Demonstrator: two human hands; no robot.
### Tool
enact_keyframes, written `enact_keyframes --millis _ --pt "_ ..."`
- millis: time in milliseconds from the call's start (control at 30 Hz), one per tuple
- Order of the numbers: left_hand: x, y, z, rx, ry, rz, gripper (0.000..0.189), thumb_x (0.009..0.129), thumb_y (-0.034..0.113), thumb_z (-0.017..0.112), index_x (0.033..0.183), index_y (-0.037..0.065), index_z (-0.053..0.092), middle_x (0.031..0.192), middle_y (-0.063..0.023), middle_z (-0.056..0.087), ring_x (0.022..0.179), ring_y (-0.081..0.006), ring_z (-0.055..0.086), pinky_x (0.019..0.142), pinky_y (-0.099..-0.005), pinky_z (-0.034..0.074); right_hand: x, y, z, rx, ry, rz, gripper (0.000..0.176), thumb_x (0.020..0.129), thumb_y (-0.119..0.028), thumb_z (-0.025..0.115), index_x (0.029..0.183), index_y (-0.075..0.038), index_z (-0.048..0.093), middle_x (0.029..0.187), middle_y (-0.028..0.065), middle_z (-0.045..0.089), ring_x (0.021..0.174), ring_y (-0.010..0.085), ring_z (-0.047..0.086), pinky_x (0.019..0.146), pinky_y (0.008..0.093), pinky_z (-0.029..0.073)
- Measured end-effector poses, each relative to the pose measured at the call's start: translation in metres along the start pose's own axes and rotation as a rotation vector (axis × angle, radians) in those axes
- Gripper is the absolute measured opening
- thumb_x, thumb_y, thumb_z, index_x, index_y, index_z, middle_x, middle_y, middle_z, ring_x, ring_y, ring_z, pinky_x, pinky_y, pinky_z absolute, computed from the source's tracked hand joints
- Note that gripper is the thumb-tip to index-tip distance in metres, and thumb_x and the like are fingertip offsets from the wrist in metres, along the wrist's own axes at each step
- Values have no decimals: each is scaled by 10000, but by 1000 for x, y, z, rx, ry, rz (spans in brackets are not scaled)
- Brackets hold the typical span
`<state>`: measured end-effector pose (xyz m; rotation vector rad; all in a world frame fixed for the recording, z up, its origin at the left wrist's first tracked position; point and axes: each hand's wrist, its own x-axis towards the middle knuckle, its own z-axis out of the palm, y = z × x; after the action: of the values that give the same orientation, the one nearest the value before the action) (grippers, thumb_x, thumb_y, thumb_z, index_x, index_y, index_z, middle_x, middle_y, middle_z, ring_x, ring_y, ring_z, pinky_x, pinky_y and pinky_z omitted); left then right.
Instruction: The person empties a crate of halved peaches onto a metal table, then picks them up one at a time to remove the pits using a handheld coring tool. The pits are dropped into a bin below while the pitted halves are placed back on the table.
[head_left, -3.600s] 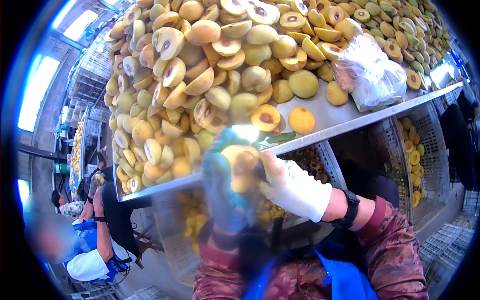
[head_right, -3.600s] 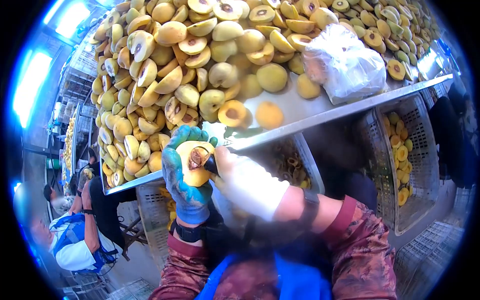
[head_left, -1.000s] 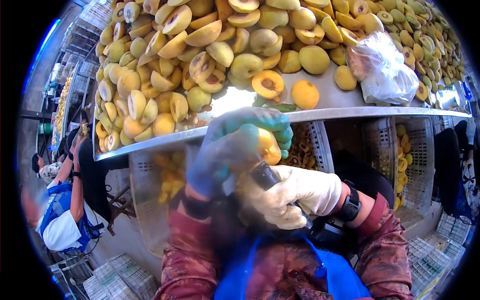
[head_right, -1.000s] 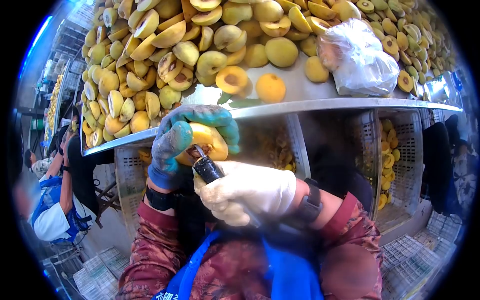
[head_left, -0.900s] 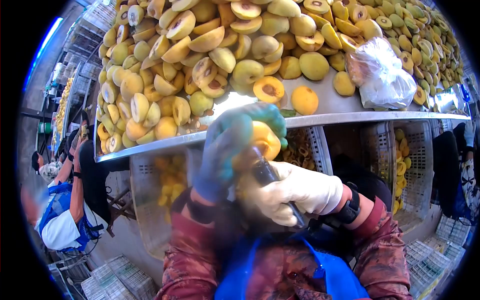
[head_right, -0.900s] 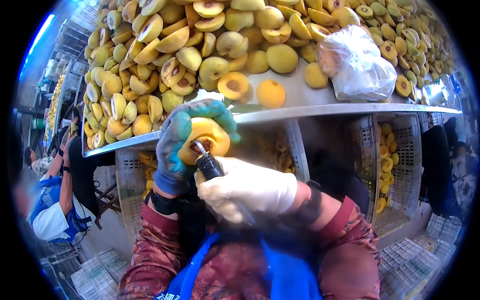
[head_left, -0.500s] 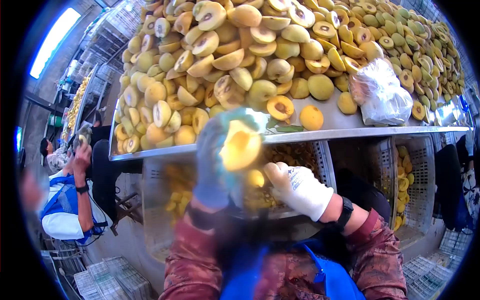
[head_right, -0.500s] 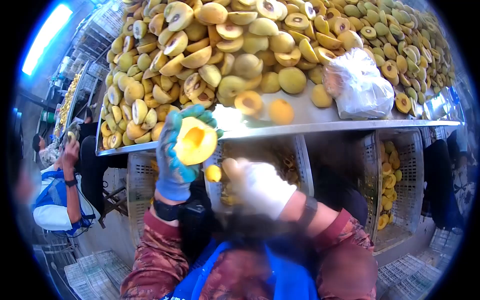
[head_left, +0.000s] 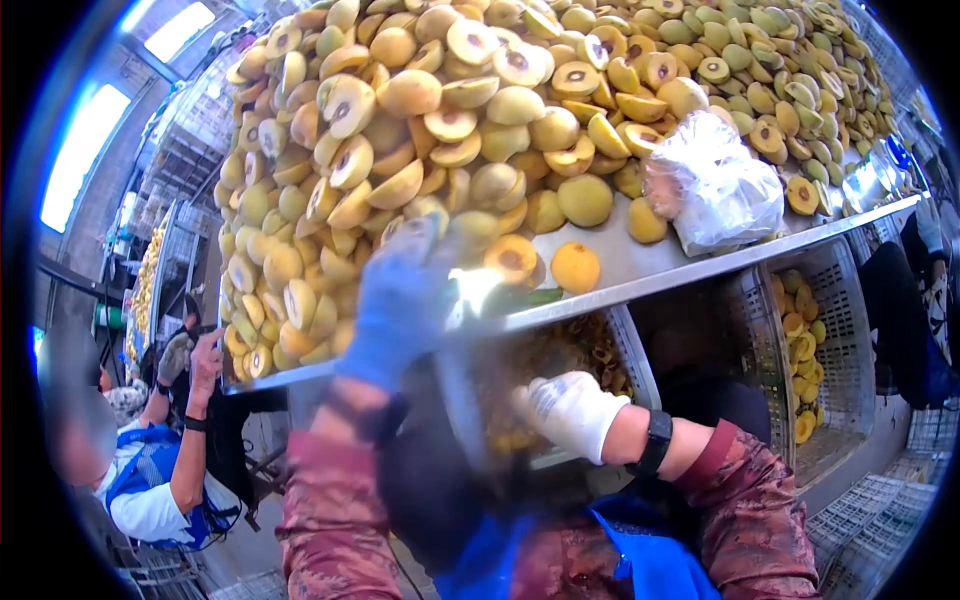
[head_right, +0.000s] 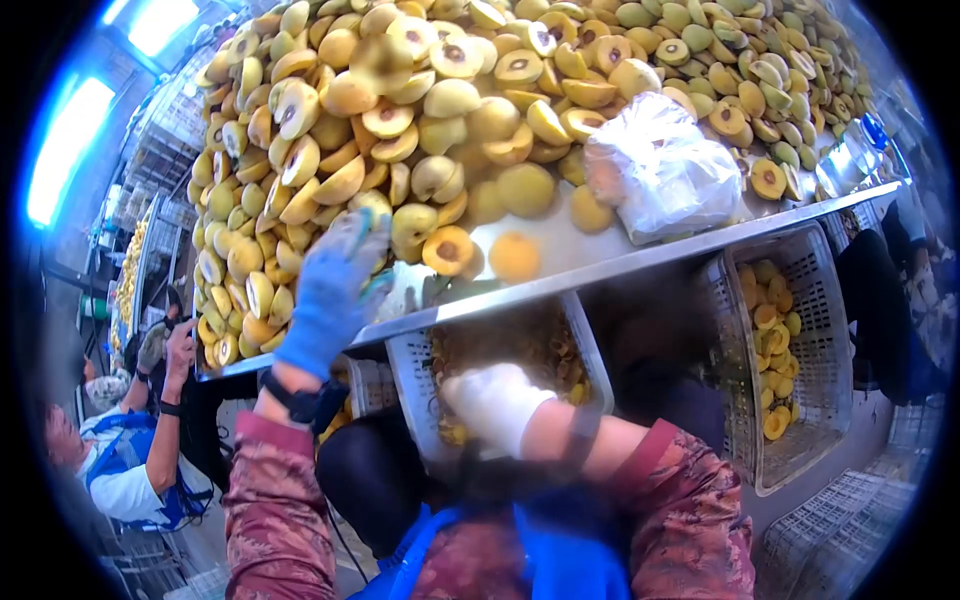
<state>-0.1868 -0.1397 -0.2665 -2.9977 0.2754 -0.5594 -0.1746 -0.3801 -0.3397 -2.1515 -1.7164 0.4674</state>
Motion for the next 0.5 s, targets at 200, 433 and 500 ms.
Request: enact_keyframes --millis 200,433,500 --pt "59 5 59 336 -350 105 425 778 128 618 1200 139 576 1042 -126 604 892 -289 594 737 -418 481 3 7 16 19 138 -21 232 757 -180 671 952 -92 581 743 71 603 616 252 649 492 378 489" --pt "52 -9 70 203 -167 39 352 801 131 589 1153 132 609 965 -120 611 883 -306 601 709 -420 501 4 -2 -31 181 -26 55 183 825 -181 655 970 -69 656 963 181 686 903 370 685 759 459 553" --pt "40 -5 49 -85 -108 -161 415 792 132 626 1206 103 614 1039 -148 640 947 -322 620 789 -434 512 11 -3 -36 321 -124 179 254 840 -151 641 1067 -44 603 1014 207 671 954 392 662 818 458 533"
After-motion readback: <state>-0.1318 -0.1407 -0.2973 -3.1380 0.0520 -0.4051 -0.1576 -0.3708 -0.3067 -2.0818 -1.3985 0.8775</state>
